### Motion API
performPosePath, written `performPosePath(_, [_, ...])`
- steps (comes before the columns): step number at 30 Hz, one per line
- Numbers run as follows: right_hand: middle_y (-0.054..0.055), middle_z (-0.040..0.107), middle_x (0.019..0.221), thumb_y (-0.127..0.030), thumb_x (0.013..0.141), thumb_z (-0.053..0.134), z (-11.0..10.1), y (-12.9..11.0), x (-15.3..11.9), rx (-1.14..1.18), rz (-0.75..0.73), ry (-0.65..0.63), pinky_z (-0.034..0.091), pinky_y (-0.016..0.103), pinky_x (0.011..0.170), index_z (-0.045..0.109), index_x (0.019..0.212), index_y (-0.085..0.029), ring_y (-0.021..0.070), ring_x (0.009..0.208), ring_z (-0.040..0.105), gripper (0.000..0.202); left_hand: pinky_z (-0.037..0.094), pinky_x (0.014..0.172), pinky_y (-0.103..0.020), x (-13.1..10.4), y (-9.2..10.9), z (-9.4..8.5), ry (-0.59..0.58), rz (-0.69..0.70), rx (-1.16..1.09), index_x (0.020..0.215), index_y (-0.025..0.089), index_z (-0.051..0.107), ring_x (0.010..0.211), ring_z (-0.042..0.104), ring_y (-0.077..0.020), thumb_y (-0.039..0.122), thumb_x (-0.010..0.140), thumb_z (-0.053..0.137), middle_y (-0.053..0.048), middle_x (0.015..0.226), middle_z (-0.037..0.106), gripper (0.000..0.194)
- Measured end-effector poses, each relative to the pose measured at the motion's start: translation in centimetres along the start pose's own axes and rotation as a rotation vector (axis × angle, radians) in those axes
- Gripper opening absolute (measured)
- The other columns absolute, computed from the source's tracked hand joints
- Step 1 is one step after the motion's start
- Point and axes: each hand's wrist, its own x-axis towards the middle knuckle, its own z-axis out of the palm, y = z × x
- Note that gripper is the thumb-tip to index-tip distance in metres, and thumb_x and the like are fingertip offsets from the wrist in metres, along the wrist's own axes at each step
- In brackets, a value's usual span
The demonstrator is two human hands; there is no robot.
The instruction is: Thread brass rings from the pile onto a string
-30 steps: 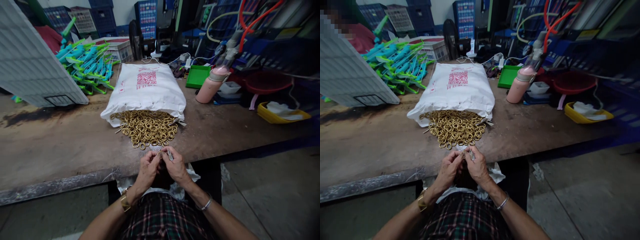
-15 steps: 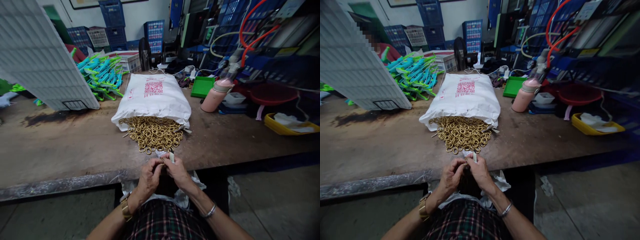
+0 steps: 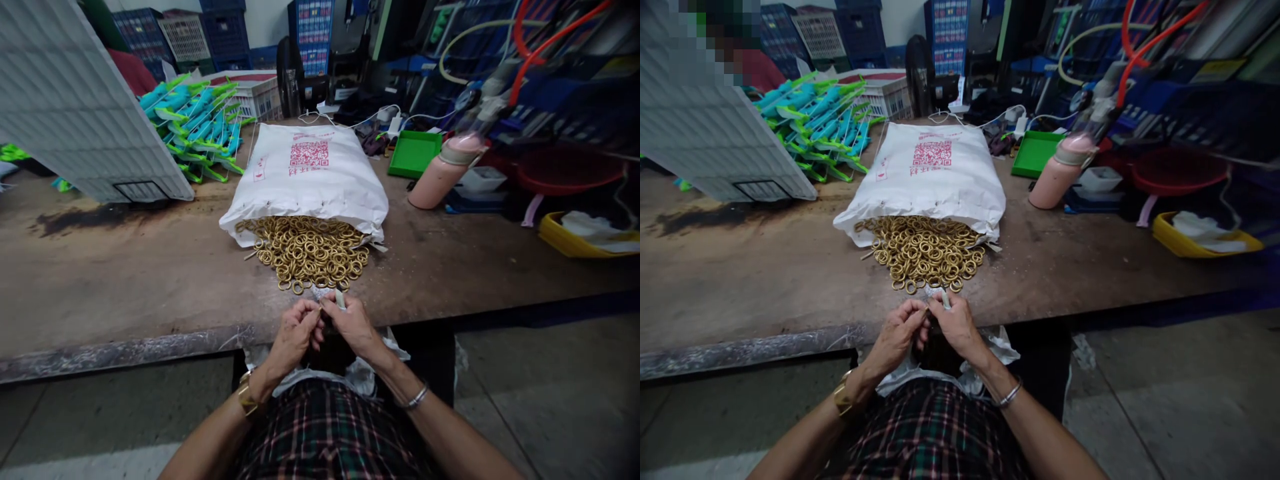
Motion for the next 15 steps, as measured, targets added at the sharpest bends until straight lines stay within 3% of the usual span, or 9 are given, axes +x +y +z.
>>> performPosePath(5, [-0.005,0.047,0.051,-0.035,0.072,0.05,0.13,-0.41,-0.08,-0.044,-0.033,0.006,0.035,0.021,0.054,0.052,0.061,-0.017,0.0086,0.051,0.042,0.022,0.037,0.039,-0.016,0.0,-0.25,-0.35,-0.045,0.015,-0.011,0.081,0.015,0.048,0.043,0.047,-0.0049,0.045,0.076,0.052,0.002,0.065,0.054,0.03])
performPosePath(11, [-0.005,0.046,0.05,-0.037,0.074,0.046,-0.09,-0.62,-0.04,-0.033,-0.039,-0.04,0.034,0.021,0.05,0.051,0.06,-0.018,0.0088,0.049,0.04,0.024,0.04,0.042,-0.017,-0.49,-0.59,-0.28,-0.069,-0.014,-0.18,0.079,0.016,0.048,0.045,0.046,-0.0046,0.046,0.073,0.058,0.003,0.065,0.054,0.032])
performPosePath(15, [-0.003,0.05,0.054,-0.034,0.078,0.042,-0.43,-0.26,-0.27,-0.191,-0.107,0.007,0.034,0.021,0.052,0.052,0.065,-0.018,0.0102,0.052,0.044,0.023,0.039,0.041,-0.017,-0.68,-0.46,-0.18,-0.048,-0.007,-0.256,0.077,0.017,0.046,0.045,0.046,-0.0049,0.048,0.07,0.06,0.003,0.065,0.054,0.035])
